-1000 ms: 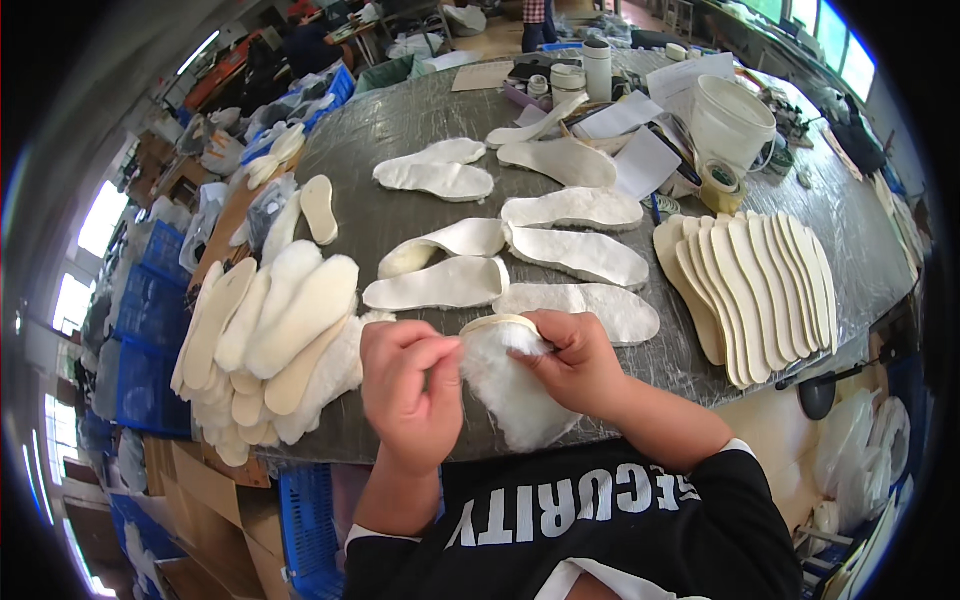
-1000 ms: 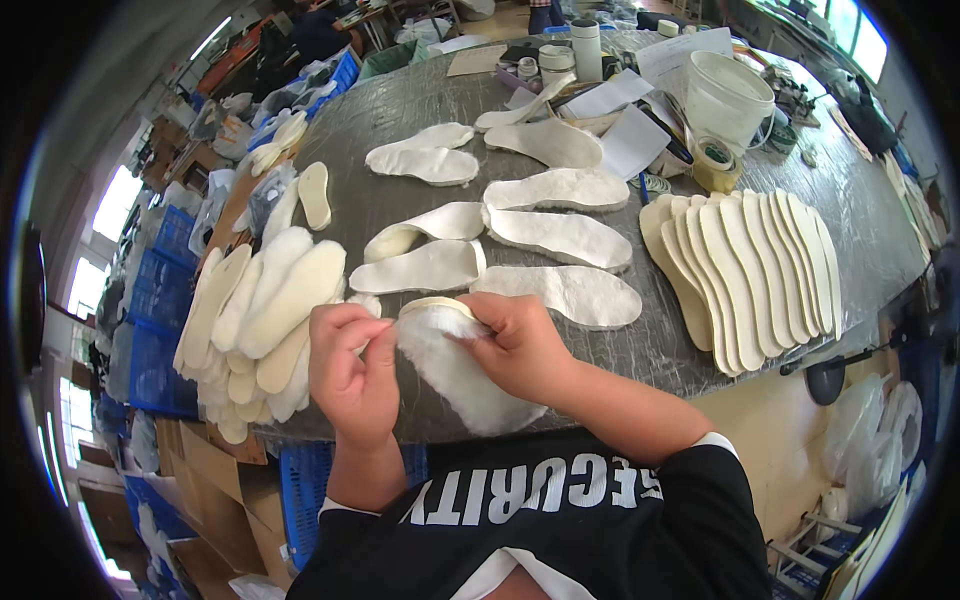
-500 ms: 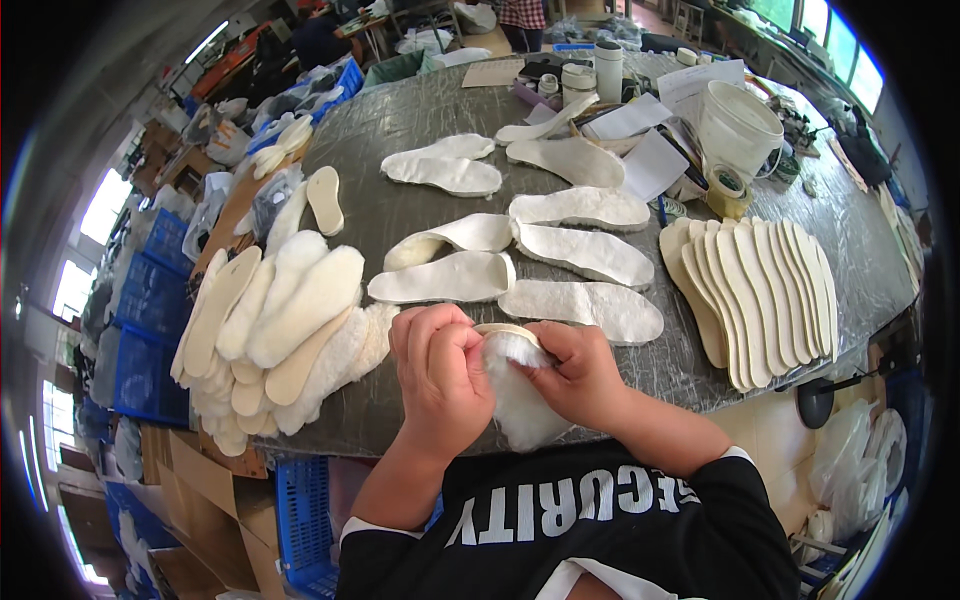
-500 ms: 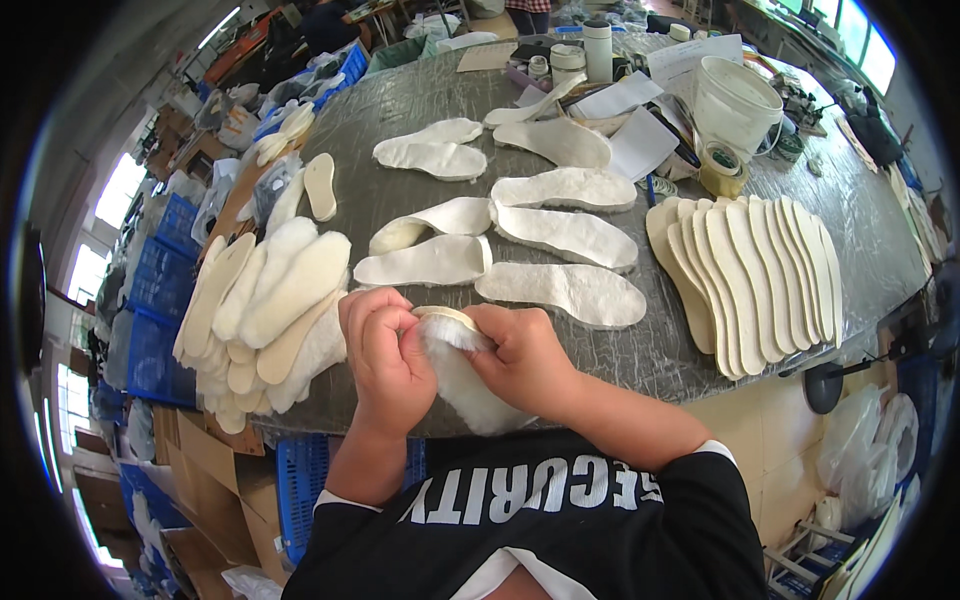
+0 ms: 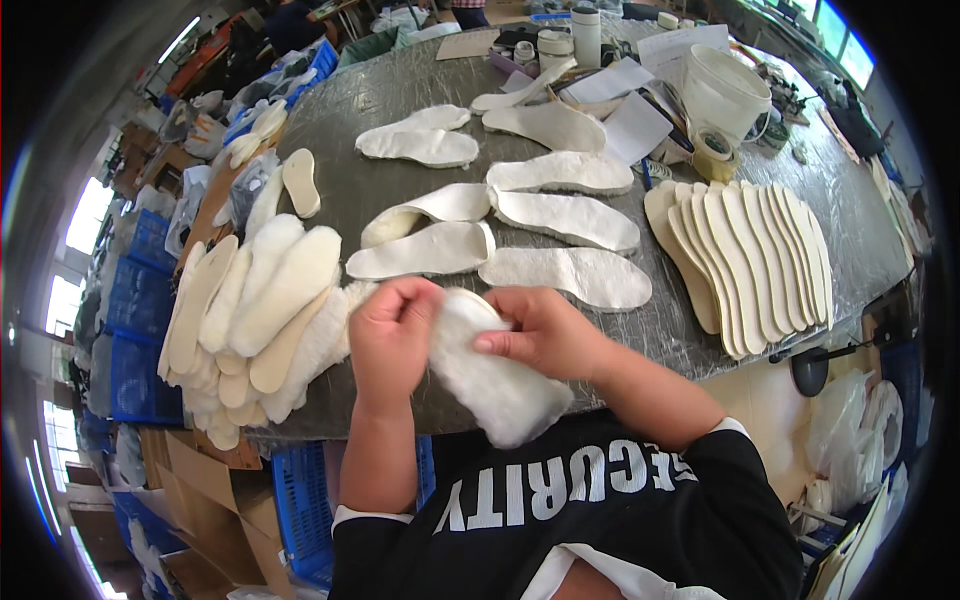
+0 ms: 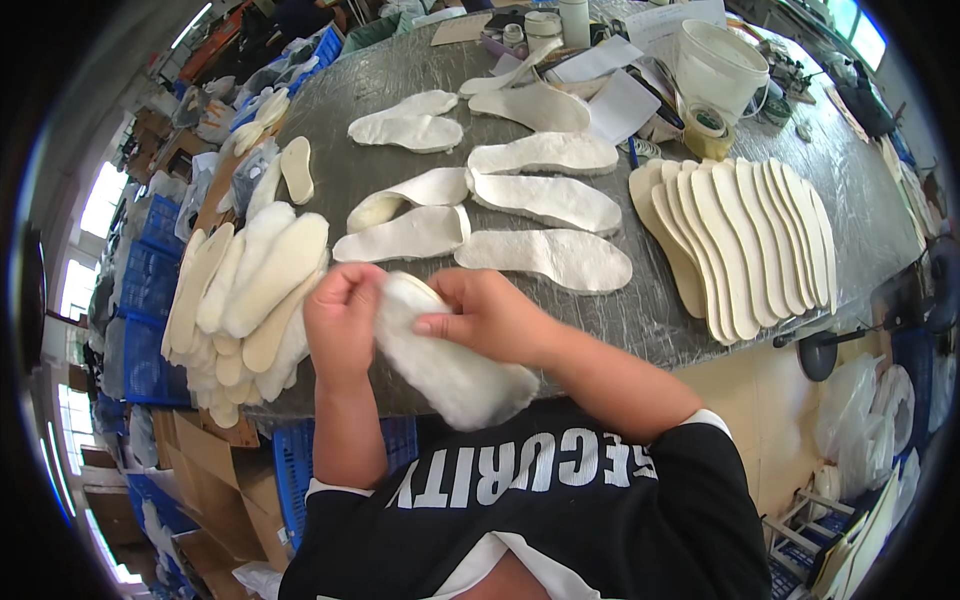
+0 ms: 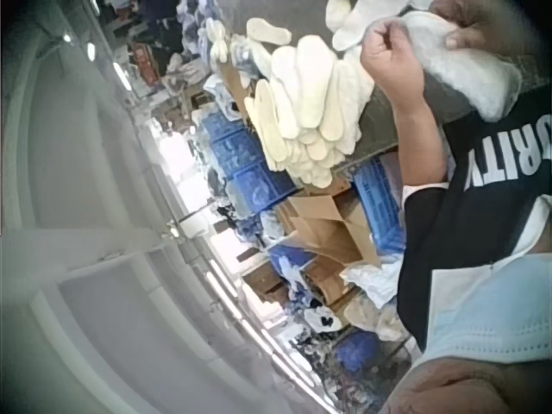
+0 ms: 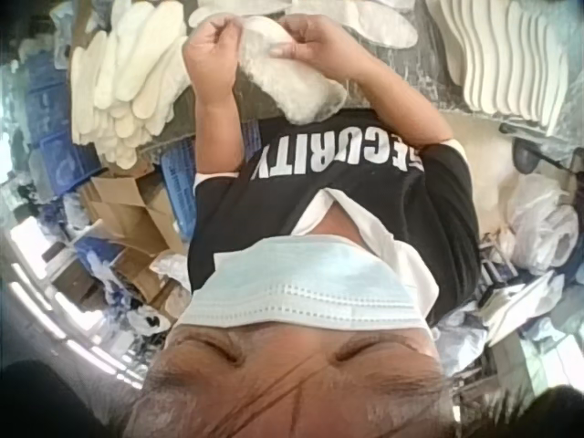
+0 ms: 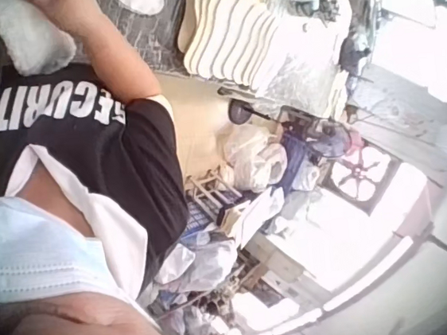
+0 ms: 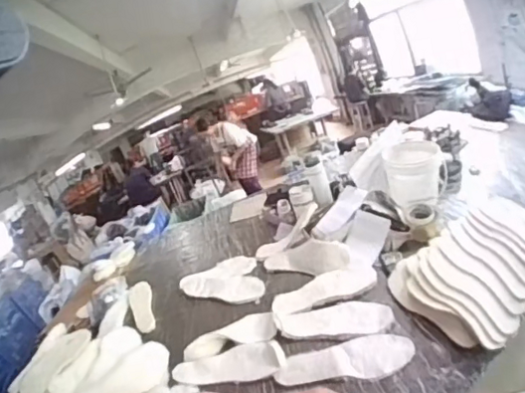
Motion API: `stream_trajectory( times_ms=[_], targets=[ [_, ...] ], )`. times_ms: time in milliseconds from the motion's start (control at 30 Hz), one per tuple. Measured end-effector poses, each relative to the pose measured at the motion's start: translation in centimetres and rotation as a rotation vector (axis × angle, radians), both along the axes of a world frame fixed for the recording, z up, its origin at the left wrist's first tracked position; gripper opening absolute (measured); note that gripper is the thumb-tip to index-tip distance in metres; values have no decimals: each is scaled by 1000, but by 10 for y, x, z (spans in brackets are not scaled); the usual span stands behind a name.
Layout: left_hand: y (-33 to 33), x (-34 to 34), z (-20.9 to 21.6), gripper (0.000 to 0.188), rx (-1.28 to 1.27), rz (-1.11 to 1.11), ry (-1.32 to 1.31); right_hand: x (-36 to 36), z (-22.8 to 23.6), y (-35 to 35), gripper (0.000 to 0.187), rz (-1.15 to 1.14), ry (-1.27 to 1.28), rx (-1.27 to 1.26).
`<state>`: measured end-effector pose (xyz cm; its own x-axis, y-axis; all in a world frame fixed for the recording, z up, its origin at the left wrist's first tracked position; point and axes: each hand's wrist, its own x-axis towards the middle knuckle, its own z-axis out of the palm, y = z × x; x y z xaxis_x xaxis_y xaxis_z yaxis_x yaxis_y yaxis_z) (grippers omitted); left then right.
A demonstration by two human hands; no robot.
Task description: Glue and align different layers of shoe insoles together.
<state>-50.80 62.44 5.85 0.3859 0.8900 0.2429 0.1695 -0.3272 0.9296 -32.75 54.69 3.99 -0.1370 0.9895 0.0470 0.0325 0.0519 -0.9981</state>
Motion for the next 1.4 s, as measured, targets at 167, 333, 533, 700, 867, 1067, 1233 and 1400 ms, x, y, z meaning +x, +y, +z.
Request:
stream_trajectory(
  times_ms=[167,333,533,700,867,1067,1233,1400],
  targets=[
    [29,-27,-39,7,-245,270,-430,26,-35,-10,41,231,-284,-70],
    [14,-63,-124,17,-86,427,333,36,-50,-7,59,204,-768,-135],
    [-12,-21,-125,67,641,-175,823,14,-105,-43,98,-75,-1315,395],
    [-1,-31,-135,90,570,-311,1009,10,-116,-36,103,-30,-1248,246],
    [-4,-30,-111,93,372,-379,919,40,-141,-59,58,-498,-922,253],
    [-14,-67,-96,48,90,-361,786,39,-144,-66,42,-572,-479,76],
    [41,-128,-27,27,205,18,495,41,-142,-63,39,-592,-457,101],
    [126,-218,60,19,303,677,732,43,-138,-60,37,-556,-566,112]
  ],
)
